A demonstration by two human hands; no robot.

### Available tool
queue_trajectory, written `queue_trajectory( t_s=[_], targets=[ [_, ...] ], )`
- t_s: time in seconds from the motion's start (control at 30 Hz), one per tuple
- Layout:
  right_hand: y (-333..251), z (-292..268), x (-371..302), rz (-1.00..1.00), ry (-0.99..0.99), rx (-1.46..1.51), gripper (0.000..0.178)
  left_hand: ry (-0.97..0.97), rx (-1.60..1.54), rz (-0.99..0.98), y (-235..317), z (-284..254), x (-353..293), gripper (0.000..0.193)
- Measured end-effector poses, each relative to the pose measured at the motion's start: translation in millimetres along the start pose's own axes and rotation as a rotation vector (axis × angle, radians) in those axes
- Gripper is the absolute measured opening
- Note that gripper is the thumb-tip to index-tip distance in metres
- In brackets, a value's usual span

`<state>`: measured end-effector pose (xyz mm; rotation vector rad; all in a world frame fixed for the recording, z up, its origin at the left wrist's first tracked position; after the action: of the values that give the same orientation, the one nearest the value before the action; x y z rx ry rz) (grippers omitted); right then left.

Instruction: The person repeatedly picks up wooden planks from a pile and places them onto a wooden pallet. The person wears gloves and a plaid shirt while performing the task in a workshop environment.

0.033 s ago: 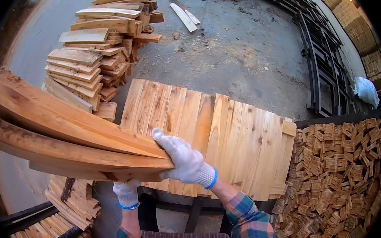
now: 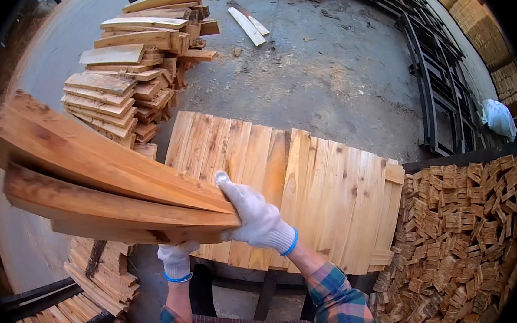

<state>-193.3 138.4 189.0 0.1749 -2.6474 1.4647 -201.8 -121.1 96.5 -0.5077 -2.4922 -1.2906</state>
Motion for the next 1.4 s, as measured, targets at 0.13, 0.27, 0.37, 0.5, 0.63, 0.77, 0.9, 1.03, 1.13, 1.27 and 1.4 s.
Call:
queue_trajectory(
  t_s=[0.13, 0.27, 0.37, 0.5, 0.63, 0.77, 0.9, 1.03, 1.13, 1.27, 1.4],
  targets=[
    [53.6, -6.2, -16.5, 0.334, 0.115, 0.238, 0.117, -0.248, 0.095, 0.109, -1.0, 58.4, 2.6, 0.050],
    [59.0, -1.5, -38.9, 0.461, 0.212, 0.425, 0.111, -0.324, 0.022, 0.059, 24.6, 71.7, 20.7, 0.029],
    [64.3, -7.5, -47.0, 0.418, 0.376, 0.528, 0.107, -0.438, -0.015, -0.070, 44.4, 84.7, 24.5, 0.027],
    [68.1, -49.6, -83.2, 0.460, 0.517, 0.628, 0.099, -0.524, -0.321, -0.461, 117.3, 108.7, 30.4, 0.035],
    [105.5, -85.1, -170.8, 0.646, 0.573, 0.859, 0.098, -0.594, -0.611, -0.792, 164.2, 154.4, -21.8, 0.041],
    [146.6, -152.8, -285.5, 0.898, 0.616, 0.733, 0.084, -0.578, -0.655, -1.043, 187.1, 214.2, -60.3, 0.018],
    [224.4, -215.4, -411.6, 0.984, 0.796, 1.045, 0.066, -0.600, -0.330, -0.848, 199.1, 282.4, -80.0, 0.025],
    [306.8, -256.8, -457.7, 1.138, 0.762, 0.883, 0.059, -0.427, 0.232, -0.590, 174.3, 324.3, -109.8, 0.041],
    [342.6, -232.4, -459.2, 1.062, 0.697, 0.870, 0.064, -0.417, 0.196, -0.572, 189.9, 336.8, -123.4, 0.045],
    [353.6, -203.6, -460.5, 1.106, 0.759, 0.537, 0.072, -0.383, 0.322, -0.391, 177.8, 346.0, -133.3, 0.047],
    [291.8, -224.1, -400.5, 1.381, 0.471, -0.268, 0.114, -0.373, 0.389, -0.436, 189.3, 340.6, -126.0, 0.043]
  ],
)
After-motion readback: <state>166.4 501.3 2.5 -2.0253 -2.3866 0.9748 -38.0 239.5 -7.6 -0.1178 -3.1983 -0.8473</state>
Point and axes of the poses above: each hand's wrist, its own x-axis towards the middle knuckle, its own z-axis out of the palm, y = z × x, the point moved 1 cm from there along x, towards the middle knuckle, and after that the axes turned 3 degrees about y, right-handed, at the moved point
